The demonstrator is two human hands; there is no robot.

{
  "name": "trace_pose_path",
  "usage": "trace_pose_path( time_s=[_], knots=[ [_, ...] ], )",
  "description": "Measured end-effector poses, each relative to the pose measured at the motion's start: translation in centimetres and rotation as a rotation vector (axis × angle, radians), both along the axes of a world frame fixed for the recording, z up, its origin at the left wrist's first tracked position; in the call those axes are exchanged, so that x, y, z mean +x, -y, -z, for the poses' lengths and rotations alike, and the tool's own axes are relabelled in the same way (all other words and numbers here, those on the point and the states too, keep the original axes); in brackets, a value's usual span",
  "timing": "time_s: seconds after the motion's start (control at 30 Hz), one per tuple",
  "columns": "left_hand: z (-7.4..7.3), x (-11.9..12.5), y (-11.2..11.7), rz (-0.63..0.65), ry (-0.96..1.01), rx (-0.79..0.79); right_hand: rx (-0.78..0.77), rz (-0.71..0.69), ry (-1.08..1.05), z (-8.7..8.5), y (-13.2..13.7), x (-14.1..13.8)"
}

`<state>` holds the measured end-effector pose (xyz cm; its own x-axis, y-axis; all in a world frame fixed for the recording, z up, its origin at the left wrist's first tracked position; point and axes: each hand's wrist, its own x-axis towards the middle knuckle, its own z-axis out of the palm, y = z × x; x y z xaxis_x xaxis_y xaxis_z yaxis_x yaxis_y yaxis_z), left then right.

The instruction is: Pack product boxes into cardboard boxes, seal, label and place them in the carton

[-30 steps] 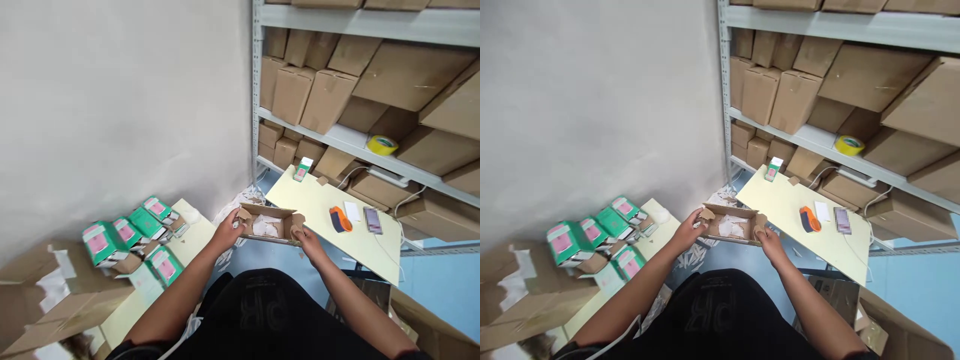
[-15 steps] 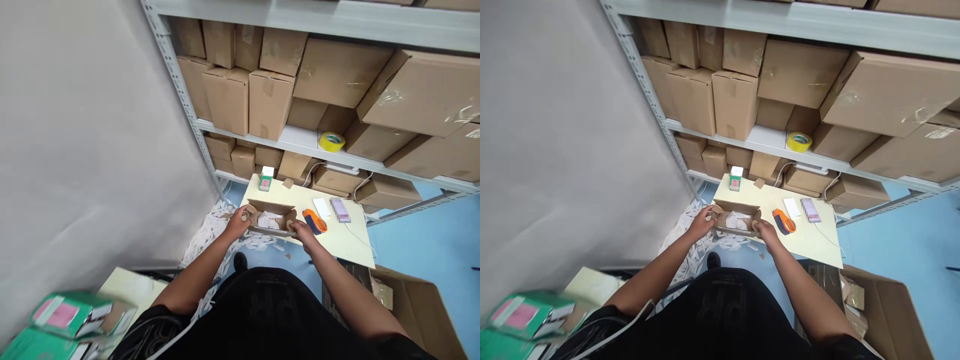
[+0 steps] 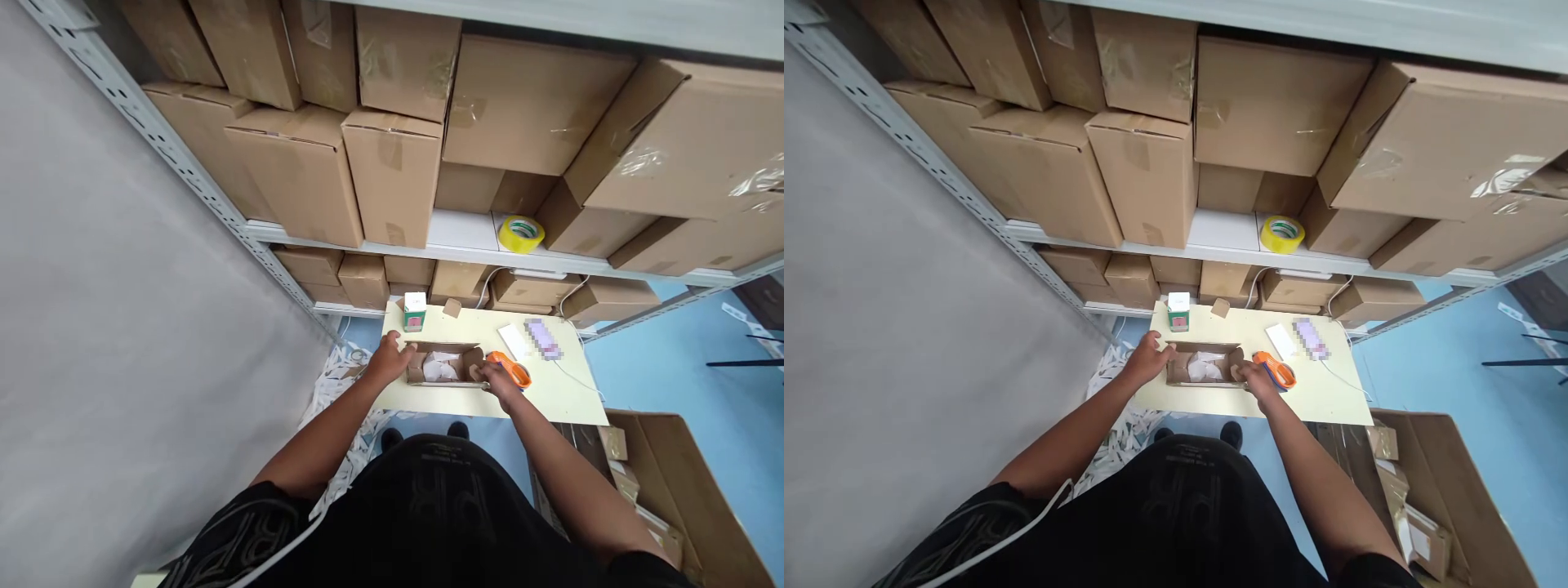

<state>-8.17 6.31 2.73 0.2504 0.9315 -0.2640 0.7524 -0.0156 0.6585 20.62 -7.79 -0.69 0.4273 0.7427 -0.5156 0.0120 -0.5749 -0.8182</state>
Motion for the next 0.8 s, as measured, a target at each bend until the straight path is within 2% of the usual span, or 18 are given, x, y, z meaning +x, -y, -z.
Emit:
trace_pose_path(
  time_s=[0.1,0.2,0.3,0.4,0.5,0.63,0.7,0.8],
  knots=[
    [-2.5,2.3,-3.3,-0.067,-0.169,0.136,-0.029,0.031,-0.01,0.2,1.3,1.4],
    [-3.9,6.2,-6.9,-0.047,-0.287,0.195,-0.023,0.005,0.053,-0.1,2.8,2.8],
    [-3.7,10.0,-10.1,-0.012,-0.438,0.08,-0.059,-0.063,0.102,-0.7,4.2,3.9],
    [-2.9,12.0,-12.1,-0.051,-0.49,-0.038,-0.099,-0.108,0.132,-1.3,5.0,4.9],
    [-3.0,11.3,-13.3,-0.137,-0.41,-0.023,-0.106,-0.121,0.152,-1.5,5.5,6.0],
    [-5.3,7.3,-13.4,-0.266,-0.204,0.042,-0.039,-0.119,0.154,-2.2,5.1,6.5],
    [-6.6,5.2,-11.9,-0.313,-0.07,0.114,0.028,-0.1,0.121,-3.2,4.2,5.7],
    [-7.8,3.2,-7.2,-0.329,0.272,0.107,0.159,-0.085,0.037,-5.4,2.1,3.3]
  ],
)
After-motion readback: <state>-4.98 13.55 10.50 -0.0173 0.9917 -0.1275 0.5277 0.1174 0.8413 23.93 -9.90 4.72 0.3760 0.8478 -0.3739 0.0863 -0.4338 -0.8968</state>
